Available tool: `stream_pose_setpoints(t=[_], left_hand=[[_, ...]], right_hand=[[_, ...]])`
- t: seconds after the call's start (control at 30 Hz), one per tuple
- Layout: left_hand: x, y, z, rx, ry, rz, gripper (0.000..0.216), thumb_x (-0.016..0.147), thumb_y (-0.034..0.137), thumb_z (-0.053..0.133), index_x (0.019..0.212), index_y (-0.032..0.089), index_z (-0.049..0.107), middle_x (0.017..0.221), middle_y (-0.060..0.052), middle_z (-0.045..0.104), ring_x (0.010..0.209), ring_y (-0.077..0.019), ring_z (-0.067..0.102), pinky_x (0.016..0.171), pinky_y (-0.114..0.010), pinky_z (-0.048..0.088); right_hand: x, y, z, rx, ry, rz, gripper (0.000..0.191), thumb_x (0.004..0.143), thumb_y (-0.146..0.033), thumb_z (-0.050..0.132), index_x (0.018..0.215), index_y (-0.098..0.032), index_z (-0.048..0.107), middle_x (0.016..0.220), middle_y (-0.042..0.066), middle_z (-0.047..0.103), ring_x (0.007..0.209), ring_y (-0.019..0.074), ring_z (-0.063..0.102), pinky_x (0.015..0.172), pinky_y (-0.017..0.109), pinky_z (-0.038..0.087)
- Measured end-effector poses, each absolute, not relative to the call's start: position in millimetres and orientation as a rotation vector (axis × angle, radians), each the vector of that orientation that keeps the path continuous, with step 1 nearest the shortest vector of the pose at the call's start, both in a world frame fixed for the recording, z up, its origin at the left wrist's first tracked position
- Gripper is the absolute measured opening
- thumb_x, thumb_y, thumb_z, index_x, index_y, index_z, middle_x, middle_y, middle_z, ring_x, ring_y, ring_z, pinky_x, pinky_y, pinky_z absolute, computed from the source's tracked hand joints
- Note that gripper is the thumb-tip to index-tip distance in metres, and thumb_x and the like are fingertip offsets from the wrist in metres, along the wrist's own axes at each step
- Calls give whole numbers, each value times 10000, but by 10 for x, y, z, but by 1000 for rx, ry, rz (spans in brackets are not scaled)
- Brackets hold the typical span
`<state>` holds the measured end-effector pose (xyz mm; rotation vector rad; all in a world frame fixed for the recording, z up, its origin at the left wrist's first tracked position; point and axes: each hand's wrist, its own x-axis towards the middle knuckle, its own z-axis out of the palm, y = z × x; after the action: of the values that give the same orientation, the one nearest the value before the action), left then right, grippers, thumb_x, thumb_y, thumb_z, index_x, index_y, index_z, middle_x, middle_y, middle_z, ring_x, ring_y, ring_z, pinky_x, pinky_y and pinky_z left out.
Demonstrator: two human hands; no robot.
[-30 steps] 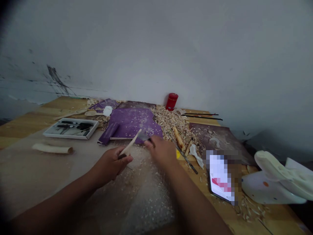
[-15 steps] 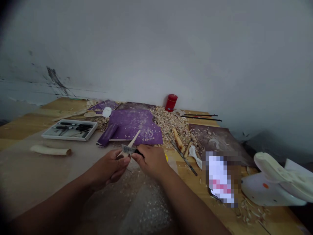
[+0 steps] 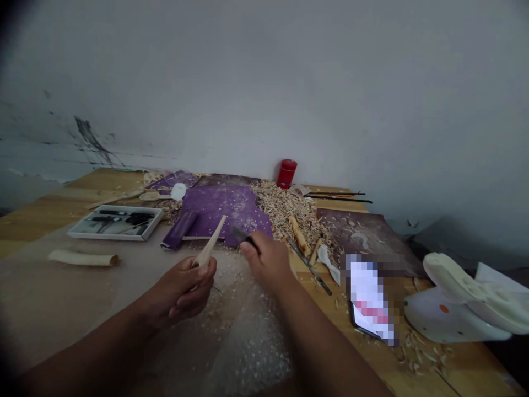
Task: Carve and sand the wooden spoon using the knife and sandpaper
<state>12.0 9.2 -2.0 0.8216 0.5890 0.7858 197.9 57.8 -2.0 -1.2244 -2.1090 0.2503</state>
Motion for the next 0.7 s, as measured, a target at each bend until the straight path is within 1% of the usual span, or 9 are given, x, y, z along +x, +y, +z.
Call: stream_pose_setpoints(t=[0.1,0.17,0.23,0.33,0.43,0.5,0.57,0.7], left_hand=[[111,110,-29,842,642,758,230,769,316,481,612,182,381,284,109,313,198,-18,189,245,-131,164],[101,99,-30,849,661,737,201,765,303,484,632,181,393,282,112,315,198,-20,194,246,-130,172],[97,70,-29,870,626,710,188,735,290,514,633,181,400,283,112,324,200,-22,202,245,-131,179],[112,35,-31,933,554,668,202,688,278,557,601,171,410,283,103,339,206,-23,227,250,-138,196],[137,75,-44,962,674,735,203,722,309,517,624,170,406,315,89,390,219,-25,254,256,-138,188],[145,134,-57,999,803,790,199,732,318,505,648,170,402,365,71,449,240,-28,293,265,-138,193],[145,185,-69,1058,909,811,176,732,308,509,689,167,411,399,68,471,261,-28,311,278,-138,205],[148,192,-62,1153,1038,821,132,745,281,487,752,176,407,390,102,398,288,-29,276,298,-135,214]], right_hand=[[1807,468,-24,-1028,-2384,357,363,849,-443,281,751,-186,517,649,1,548,598,115,495,540,211,294],[1775,475,-30,-1032,-2437,346,373,847,-455,282,744,-187,521,655,1,550,604,117,498,541,212,289],[1844,562,-43,-1180,-2348,287,371,843,-459,289,755,-189,528,651,3,552,595,126,498,530,218,282],[2060,750,-66,-1422,-2017,220,358,842,-441,287,758,-186,525,613,0,536,570,134,485,513,223,280],[2196,833,-70,-1427,-1814,235,349,850,-419,268,725,-185,496,562,-15,501,541,129,466,507,225,289],[2161,784,-62,-1358,-1898,263,334,849,-412,277,733,-188,496,571,-15,509,551,128,473,508,223,292],[2044,675,-48,-1275,-2124,271,323,842,-416,305,733,-192,509,602,-10,533,566,124,486,509,221,283],[1787,468,-9,-1150,-2474,223,355,849,-432,296,727,-191,527,662,-3,569,598,115,507,514,216,259]])
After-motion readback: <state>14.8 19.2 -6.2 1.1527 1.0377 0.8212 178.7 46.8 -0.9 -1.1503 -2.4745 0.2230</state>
